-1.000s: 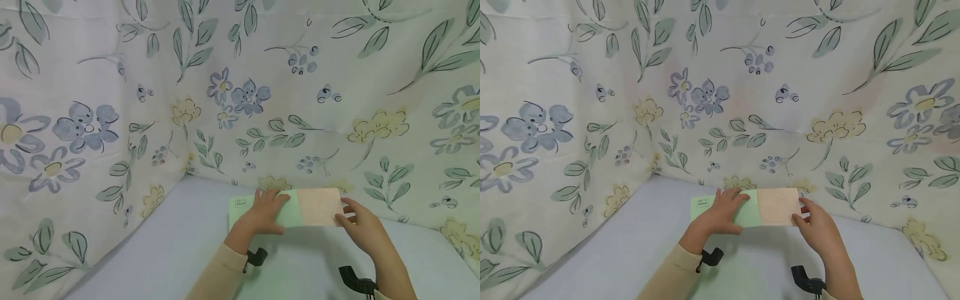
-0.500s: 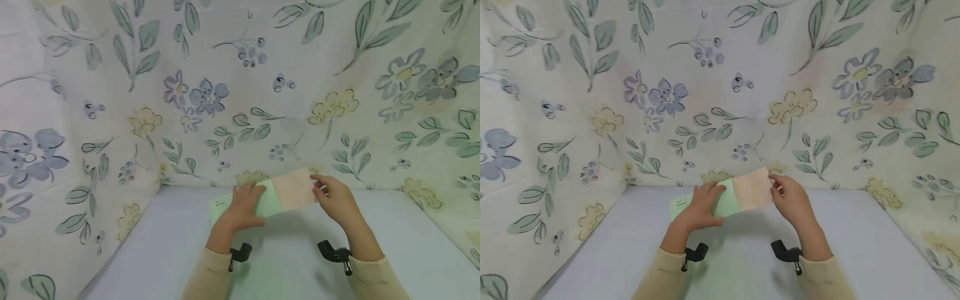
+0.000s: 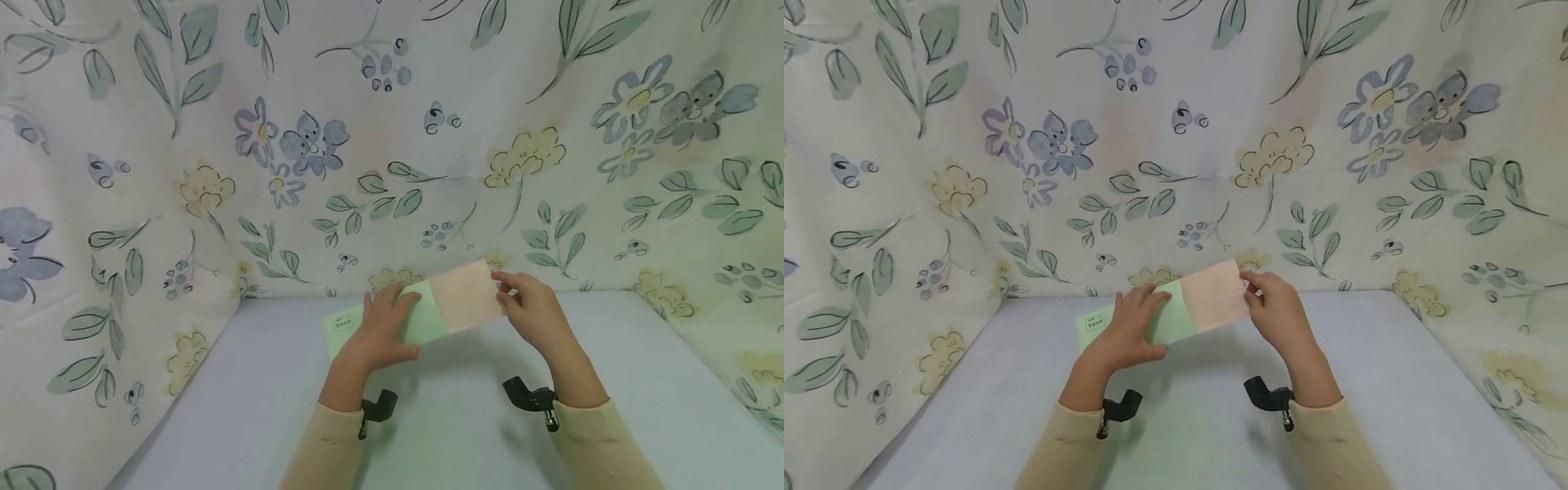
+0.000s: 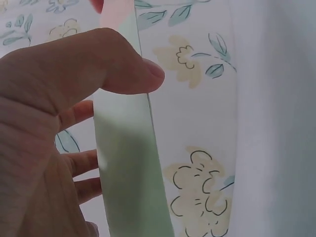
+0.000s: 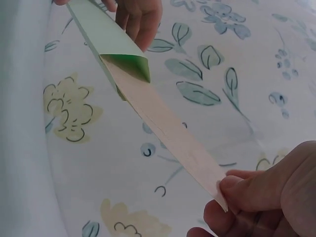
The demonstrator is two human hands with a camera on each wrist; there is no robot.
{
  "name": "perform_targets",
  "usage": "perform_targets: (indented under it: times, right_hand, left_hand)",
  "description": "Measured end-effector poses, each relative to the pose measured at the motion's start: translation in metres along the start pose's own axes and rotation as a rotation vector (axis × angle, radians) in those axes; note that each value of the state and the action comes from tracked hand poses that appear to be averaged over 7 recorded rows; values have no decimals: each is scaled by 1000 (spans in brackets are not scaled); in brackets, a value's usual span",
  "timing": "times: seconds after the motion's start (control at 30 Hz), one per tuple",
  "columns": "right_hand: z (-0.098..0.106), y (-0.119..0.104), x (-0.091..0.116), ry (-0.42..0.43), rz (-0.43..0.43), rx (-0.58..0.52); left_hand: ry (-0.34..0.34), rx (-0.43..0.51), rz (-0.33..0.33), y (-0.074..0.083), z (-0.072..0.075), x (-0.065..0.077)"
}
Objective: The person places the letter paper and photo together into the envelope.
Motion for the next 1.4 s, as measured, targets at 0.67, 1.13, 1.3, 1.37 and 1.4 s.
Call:
perform_targets:
  times: [0.67,1.13,1.3,1.37,1.4]
  right_hand:
    - [-11,-11,-5,-57,-28,16]
    - [-15,11,8,-93,-110,29]
    - [-23,12,5,-141,-119,43]
    - [-24,11,4,-155,-117,49]
    - [-23,11,3,-158,-116,53]
  left_hand:
    - [39,-50,-27,-2,8,9]
    - [-60,-33,-46,0,-10,-3]
    - [-79,-15,-19,-3,-12,1]
    - [-77,-1,-15,-3,-11,3]
    - [-71,-1,-13,-3,-10,3]
Point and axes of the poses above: each hand's wrist, its own x-axis away from the middle knuckle, its own z-axis out of the back of the hand, y = z × x, the point moved 7 cm from there along -x, towards the middle knuckle, and after that the axes turned 11 degrees about x, right-handed, at the moved point
